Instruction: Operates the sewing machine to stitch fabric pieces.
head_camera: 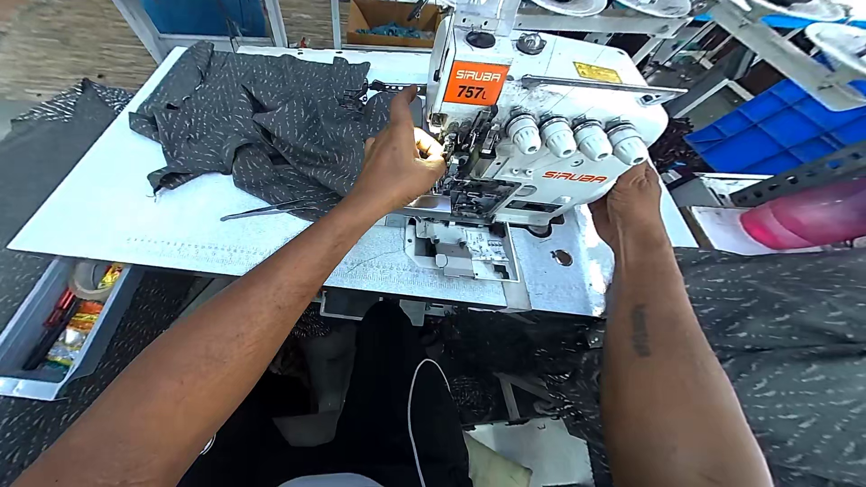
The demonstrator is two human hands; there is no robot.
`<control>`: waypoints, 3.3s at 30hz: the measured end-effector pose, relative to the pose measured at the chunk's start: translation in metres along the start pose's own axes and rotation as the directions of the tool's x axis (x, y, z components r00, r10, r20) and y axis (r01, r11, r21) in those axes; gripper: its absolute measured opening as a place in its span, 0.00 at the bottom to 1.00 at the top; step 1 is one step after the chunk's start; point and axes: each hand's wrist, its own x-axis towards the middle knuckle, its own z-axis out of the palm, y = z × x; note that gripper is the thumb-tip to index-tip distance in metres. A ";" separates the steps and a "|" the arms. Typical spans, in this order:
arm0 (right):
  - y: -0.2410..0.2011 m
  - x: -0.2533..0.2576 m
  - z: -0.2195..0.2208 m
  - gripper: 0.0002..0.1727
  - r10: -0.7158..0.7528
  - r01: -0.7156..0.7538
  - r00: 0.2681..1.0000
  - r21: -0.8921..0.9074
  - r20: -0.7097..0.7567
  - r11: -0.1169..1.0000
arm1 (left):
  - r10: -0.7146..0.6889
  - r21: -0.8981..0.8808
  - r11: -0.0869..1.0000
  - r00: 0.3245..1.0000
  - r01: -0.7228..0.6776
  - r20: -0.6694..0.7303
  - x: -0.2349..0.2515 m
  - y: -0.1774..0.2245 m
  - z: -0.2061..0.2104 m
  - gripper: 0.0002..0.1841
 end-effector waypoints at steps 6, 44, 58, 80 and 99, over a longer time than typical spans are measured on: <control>0.001 0.000 0.000 0.26 -0.011 0.011 1.000 0.009 0.010 1.000 | 0.037 -0.162 0.987 0.989 -0.013 0.145 0.011 -0.004 -0.010 0.46; -0.003 -0.004 0.005 0.22 -0.006 0.006 1.000 0.008 -0.023 1.000 | 0.158 0.022 0.986 0.963 -0.167 0.218 0.025 -0.014 -0.013 0.50; 0.000 -0.002 0.001 0.22 -0.009 0.008 1.000 0.045 0.008 0.999 | 0.122 -0.208 0.976 0.954 -0.065 0.274 0.025 -0.011 -0.018 0.51; 0.001 -0.002 0.002 0.23 0.003 -0.002 1.000 0.046 -0.009 0.999 | 0.224 -0.175 0.966 0.955 -0.191 0.195 0.022 -0.015 -0.018 0.51; 0.001 -0.003 0.004 0.23 -0.012 0.013 1.000 0.060 -0.020 0.998 | 0.204 -0.246 0.958 0.956 -0.150 0.211 0.022 -0.016 -0.018 0.55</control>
